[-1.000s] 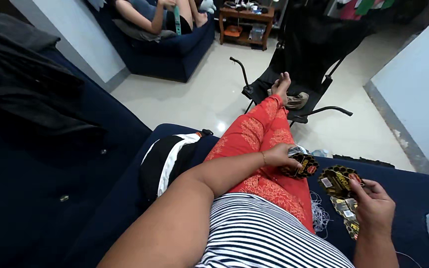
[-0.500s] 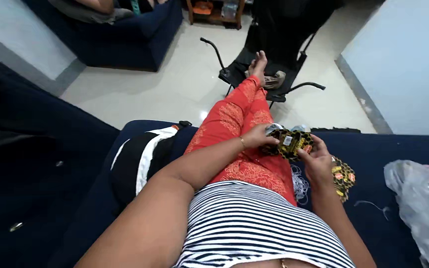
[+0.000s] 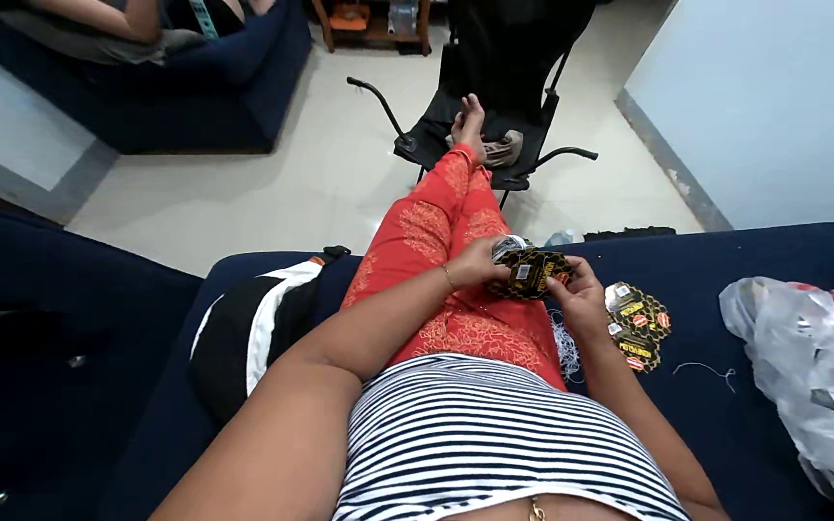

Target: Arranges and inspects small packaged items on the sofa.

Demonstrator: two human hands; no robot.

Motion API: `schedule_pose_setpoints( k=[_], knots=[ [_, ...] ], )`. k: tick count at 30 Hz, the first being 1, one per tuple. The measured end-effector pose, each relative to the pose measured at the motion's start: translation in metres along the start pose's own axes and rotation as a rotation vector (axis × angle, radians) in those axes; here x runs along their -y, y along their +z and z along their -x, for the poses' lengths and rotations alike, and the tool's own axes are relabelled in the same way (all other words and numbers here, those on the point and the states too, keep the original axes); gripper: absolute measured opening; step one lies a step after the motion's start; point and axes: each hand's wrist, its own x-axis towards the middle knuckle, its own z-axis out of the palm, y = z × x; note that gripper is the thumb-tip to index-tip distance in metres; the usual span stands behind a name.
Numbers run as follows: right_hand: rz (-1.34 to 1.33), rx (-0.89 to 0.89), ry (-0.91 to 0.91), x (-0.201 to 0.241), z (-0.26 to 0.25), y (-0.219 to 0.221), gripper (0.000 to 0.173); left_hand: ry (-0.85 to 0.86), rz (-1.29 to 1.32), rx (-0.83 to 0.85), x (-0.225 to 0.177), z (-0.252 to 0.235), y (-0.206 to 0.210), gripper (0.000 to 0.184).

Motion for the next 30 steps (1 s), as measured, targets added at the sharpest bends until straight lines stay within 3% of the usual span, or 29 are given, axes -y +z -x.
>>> schedule_pose_setpoints(
  k=[6, 10, 17, 23, 30],
  knots=[
    [0.049, -0.015, -0.076, -0.006, 0.006, 0.004, 0.035, 0.015, -0.058, 0.007, -0.004, 0.002, 0.000, 0.047],
    [0.046, -0.041, -0.068, -0.018, 0.008, 0.008, 0.037, 0.027, -0.047, 0.038, 0.000, -0.003, 0.000, 0.053],
    [0.048, -0.078, -0.018, -0.013, 0.015, 0.022, 0.038, 0.166, -0.077, 0.060, -0.005, 0.002, -0.001, 0.053],
    [0.118, -0.185, -0.070, -0.012, 0.023, 0.035, 0.040, 0.130, -0.137, 0.016, -0.010, 0.002, 0.004, 0.054],
    [0.170, -0.142, -0.263, -0.004, 0.024, 0.020, 0.023, 0.131, -0.114, -0.028, -0.007, 0.001, 0.003, 0.049]
  ],
)
